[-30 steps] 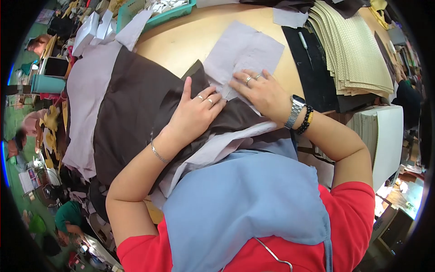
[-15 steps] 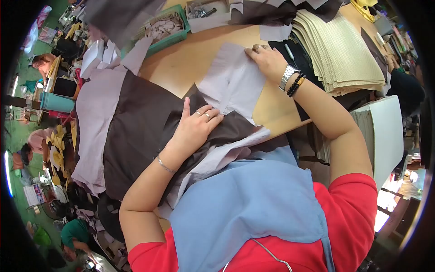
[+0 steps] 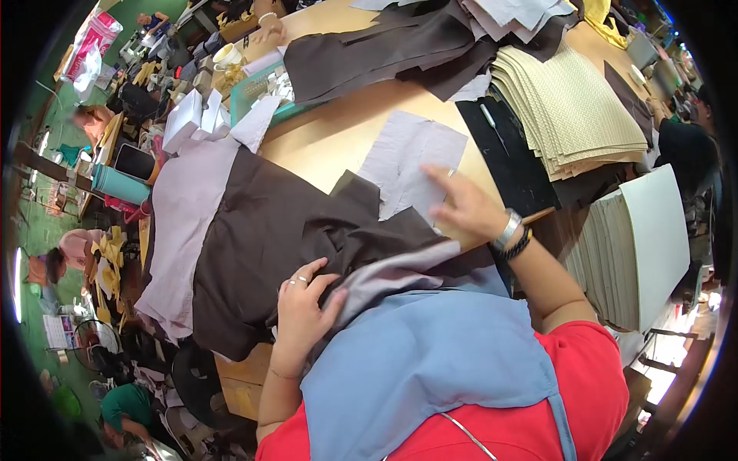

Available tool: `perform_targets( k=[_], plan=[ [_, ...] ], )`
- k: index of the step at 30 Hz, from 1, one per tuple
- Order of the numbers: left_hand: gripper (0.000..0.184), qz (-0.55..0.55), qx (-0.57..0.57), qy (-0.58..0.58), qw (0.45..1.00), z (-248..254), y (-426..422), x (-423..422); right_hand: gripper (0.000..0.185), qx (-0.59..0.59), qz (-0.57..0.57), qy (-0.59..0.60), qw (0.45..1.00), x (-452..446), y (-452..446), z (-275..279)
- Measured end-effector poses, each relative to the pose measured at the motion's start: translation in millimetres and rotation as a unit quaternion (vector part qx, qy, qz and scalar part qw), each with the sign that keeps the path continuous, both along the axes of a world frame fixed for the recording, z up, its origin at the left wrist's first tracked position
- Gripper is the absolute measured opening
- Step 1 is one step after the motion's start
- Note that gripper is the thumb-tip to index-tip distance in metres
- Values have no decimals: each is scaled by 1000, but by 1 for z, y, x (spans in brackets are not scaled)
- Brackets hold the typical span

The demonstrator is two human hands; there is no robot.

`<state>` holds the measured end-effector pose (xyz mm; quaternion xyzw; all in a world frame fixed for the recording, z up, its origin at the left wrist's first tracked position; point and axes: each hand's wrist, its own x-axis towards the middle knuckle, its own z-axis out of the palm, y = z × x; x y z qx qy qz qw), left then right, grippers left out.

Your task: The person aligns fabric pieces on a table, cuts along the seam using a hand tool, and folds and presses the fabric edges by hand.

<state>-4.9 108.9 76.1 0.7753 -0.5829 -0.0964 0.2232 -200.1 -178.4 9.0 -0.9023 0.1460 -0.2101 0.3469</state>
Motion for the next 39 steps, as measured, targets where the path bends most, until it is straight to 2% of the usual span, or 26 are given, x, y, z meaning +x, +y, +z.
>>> perform_targets(
  k=[3, 4, 5, 8, 9, 12, 13, 16, 18, 20, 21, 23, 25, 27, 28, 30, 31, 34, 35, 38, 39],
  plan=[
    [11, 38, -95, 58, 993, -19, -11, -1, 100, 40, 68, 21, 997, 1, 46, 18],
    [11, 39, -118, 72, 990, -19, -20, -4, 108, 41, 80, 36, 995, 4, 57, 22],
    [11, 40, -142, 85, 985, -18, -28, -7, 116, -88, 126, 97, 983, 9, 64, 23],
    [10, 0, -215, 147, 965, -22, -56, -17, 118, 38, 67, -22, 997, 24, 77, 4],
    [10, -26, -225, 178, 958, -20, -65, -23, 110, 130, 55, -50, 989, 25, 82, 26],
    [11, -77, -217, 217, 949, -19, -81, -25, 100, 241, 93, -87, 962, 30, 76, 12],
    [12, -86, -226, 215, 946, -17, -83, -24, 90, 316, 110, -93, 938, 28, 77, 12],
    [21, -99, -291, 190, 933, -5, -80, -22, 88, 362, 103, -102, 921, 16, 71, 28],
    [26, -93, -345, 166, 919, 0, -76, -14, 78, 288, 85, -130, 945, -2, 47, 62],
    [33, -52, -387, 218, 894, -21, -73, 4, 63, 140, -1, -206, 969, -35, 6, 108],
    [29, -31, -376, 217, 900, -26, -73, 12, 56, 51, -72, -245, 965, -60, -21, 128],
    [26, 1, -301, 245, 922, -37, -74, 20, 42, -93, -237, -308, 917, -121, -76, 162],
    [25, 17, -247, 274, 929, -64, -76, 31, 28, -95, -357, -367, 854, -180, -124, 187],
    [29, 32, -200, 250, 947, -75, -78, 28, 35, 90, -415, -473, 772, -224, -157, 205],
    [30, 38, -169, 223, 959, -74, -79, 26, 38, 127, -482, -466, 731, -239, -165, 203],
    [32, 34, -151, 199, 968, -71, -80, 24, 42, 200, -565, -405, 690, -314, -210, 164],
    [32, 33, -143, 186, 972, -70, -81, 25, 44, 236, -583, -355, 692, -367, -240, 126],
    [32, 21, -145, 173, 974, -74, -79, 26, 60, 258, -679, -165, 667, -424, -222, 56],
    [31, 17, -141, 164, 976, -73, -79, 26, 78, 239, -710, -121, 651, -412, -195, 66],
    [31, 5, -127, 135, 983, -69, -78, 26, 93, 82, -730, -47, 677, -400, -162, 97],
    [31, 3, -127, 126, 984, -69, -78, 25, 97, -68, -783, -32, 618, -435, -178, 85]
  ],
)
